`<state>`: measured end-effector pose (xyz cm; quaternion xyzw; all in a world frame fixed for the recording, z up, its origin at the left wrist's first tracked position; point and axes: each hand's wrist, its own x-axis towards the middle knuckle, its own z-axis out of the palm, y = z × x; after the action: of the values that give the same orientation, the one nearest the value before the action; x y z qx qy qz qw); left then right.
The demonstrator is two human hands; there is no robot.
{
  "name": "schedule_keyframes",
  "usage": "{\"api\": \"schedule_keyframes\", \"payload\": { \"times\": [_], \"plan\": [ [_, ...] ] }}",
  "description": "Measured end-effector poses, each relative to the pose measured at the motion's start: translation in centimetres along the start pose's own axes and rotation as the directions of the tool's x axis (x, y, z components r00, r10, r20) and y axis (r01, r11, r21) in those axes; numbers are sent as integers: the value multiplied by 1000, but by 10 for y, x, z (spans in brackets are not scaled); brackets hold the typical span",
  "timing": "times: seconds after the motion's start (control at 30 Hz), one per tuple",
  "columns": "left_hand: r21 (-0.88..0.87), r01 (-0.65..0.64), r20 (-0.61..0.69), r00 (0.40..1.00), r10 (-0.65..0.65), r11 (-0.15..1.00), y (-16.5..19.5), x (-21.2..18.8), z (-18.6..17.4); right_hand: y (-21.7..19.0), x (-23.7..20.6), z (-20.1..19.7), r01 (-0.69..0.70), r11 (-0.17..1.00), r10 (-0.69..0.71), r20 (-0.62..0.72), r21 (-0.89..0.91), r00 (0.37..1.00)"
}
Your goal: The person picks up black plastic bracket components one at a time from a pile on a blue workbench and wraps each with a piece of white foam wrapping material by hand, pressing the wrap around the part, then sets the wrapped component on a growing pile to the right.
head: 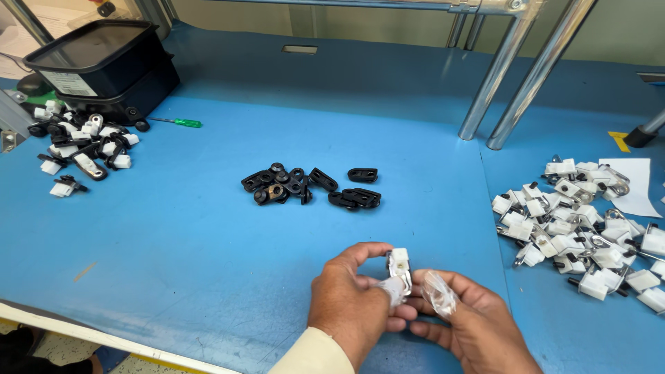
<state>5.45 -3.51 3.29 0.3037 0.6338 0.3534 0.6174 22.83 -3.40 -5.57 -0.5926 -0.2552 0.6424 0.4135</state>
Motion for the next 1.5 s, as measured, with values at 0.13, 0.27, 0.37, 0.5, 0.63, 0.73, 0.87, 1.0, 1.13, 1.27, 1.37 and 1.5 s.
{"api": "schedule_keyframes", "payload": {
  "times": [0.13, 0.27, 0.37, 0.5, 0.63, 0.73, 0.87, 1.0, 1.13, 1.27, 1.37, 1.5],
  "plan": [
    [85, 1, 5, 1000, -1, 996, -1, -3, 4, -9, 1, 3, -124, 990, 119, 82, 60, 989],
    [116, -30, -21, 999, 33, 993, 1, -9, 5, -12, 2, 6, -186, 970, 181, 45, 158, 982],
    [141, -40, -35, 998, 45, 989, 3, -12, 7, -10, -1, 11, -192, 955, 204, -27, 226, 979],
    [187, -42, -54, 997, 53, 982, 3, -12, 11, -8, -7, 25, -115, 965, 154, -156, 235, 976],
    [131, -12, -74, 997, 22, 991, 1, -9, 11, -12, -12, 35, -62, 982, 91, -160, 178, 983],
    [23, -4, -67, 998, 6, 1000, 0, -5, 9, -15, -16, 29, -97, 985, 113, -108, 146, 988],
    [7, 9, -48, 999, -8, 1000, -1, -4, 8, -12, -11, 24, -102, 979, 108, -26, 174, 994],
    [58, -35, -43, 998, 38, 998, -1, -4, 9, -10, -4, 18, -173, 958, 177, 5, 229, 984],
    [107, -40, -43, 998, 45, 993, 0, -5, 9, -8, -2, 15, -219, 944, 214, 44, 247, 976],
    [166, -73, -92, 992, 89, 983, 0, -9, 14, -5, -1, 21, -164, 948, 197, -97, 273, 976],
    [149, -68, -100, 991, 83, 987, 2, -10, 15, -5, -4, 26, -130, 954, 163, -104, 270, 981],
    [86, -2, -119, 993, 12, 996, 6, -9, 13, -7, -9, 25, -100, 959, 109, -19, 266, 994]
  ]
}}
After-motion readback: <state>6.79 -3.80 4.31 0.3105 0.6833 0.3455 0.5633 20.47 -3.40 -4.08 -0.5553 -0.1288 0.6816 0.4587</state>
